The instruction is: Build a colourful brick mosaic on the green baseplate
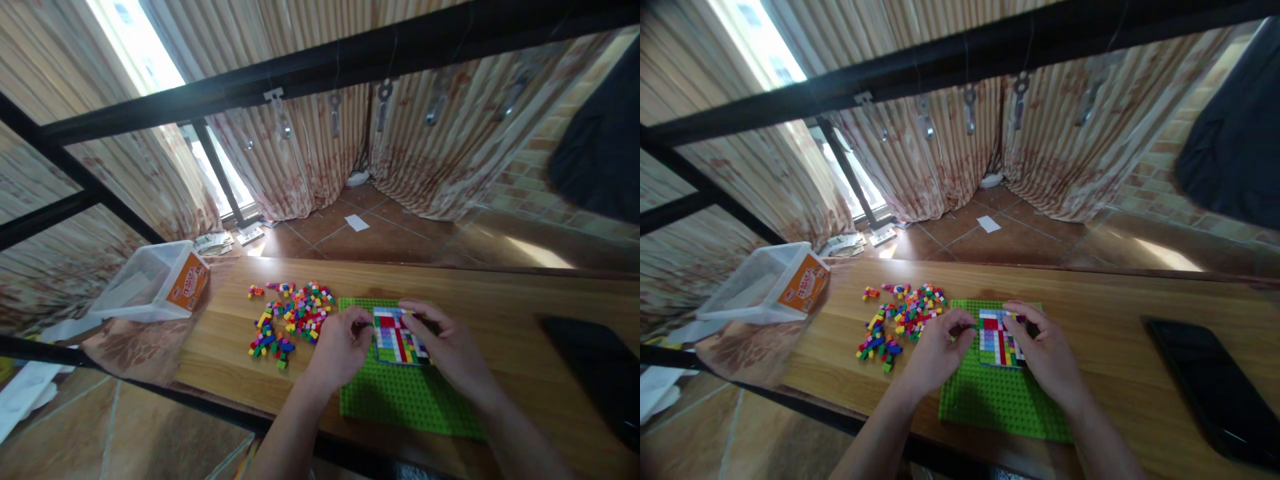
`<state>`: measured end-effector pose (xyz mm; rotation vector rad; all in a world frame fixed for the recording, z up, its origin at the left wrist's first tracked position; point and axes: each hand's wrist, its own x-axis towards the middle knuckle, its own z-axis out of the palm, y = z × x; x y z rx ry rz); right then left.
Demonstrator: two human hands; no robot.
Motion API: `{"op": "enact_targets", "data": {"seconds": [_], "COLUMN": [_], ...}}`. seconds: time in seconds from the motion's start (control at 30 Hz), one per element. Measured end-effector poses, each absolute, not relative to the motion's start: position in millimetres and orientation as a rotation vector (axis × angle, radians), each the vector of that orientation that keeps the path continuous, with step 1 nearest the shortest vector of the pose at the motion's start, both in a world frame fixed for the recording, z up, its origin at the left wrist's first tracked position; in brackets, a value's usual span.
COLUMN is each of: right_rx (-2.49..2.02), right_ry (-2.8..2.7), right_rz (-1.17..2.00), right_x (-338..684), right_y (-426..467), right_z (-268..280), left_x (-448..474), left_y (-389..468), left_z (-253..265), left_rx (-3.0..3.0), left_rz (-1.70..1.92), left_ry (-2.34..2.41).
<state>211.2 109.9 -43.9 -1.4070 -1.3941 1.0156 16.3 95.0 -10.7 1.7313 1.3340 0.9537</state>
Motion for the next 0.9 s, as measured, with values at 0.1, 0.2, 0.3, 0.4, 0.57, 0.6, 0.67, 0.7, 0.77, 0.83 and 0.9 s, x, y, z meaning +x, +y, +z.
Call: {"op": "enact_targets", "data": {"seconds": [0.1, 0.2, 0.3, 0.4, 0.57, 0.6, 0.67, 0.7, 0.77, 0.83, 0.9], "right_rx": [-1.440, -1.472, -1.494, -1.485, -1.441, -1.433, -1.417, -1.414, -1.414, -1.418, -1.420], "right_ry": [-1.387, -1.385, -1.390, -1.407, -1.426, -1.427, -1.419, -1.411, -1.392, -1.376, -1.384], "right_rz": [1.023, 0.999, 0.974, 0.971, 0.947, 0.947, 0.969, 0.982, 1.000, 1.007, 1.008], "right_x": [207.2, 203.5, 202.1, 201.9, 201.5, 201.4, 201.1, 200.9, 200.5, 200.5, 201.0], "right_y": [110.3, 110.1, 109.7, 109.7, 111.0, 111.3, 111.7, 111.8, 111.8, 111.6, 111.3], "right_z": [-46.2, -48.7, -48.5, -47.2, -49.0, -49.6, -50.1, -50.0, -49.3, -48.7, -48.8], "left_x": [15.6, 15.2, 15.1, 15.2, 16.2, 16.8, 18.6, 19.7, 21.8, 23.3, 24.0], "left_y": [94.8, 94.3, 93.7, 93.1, 93.3, 93.5, 93.8, 94.0, 94.1, 94.2, 94.5], "left_z": [-11.1, -11.9, -12.4, -12.1, -11.5, -11.6, -12.1, -12.4, -13.2, -14.1, -15.1], "left_rx": [1.751, 1.779, 1.792, 1.818, 1.943, 1.970, 2.013, 2.028, 2.048, 2.063, 2.066], "left_rz": [0.953, 0.949, 0.948, 0.939, 0.896, 0.884, 0.867, 0.863, 0.859, 0.858, 0.859], "left_ry": [1.325, 1.310, 1.292, 1.295, 1.319, 1.330, 1.347, 1.351, 1.354, 1.367, 1.388]}}
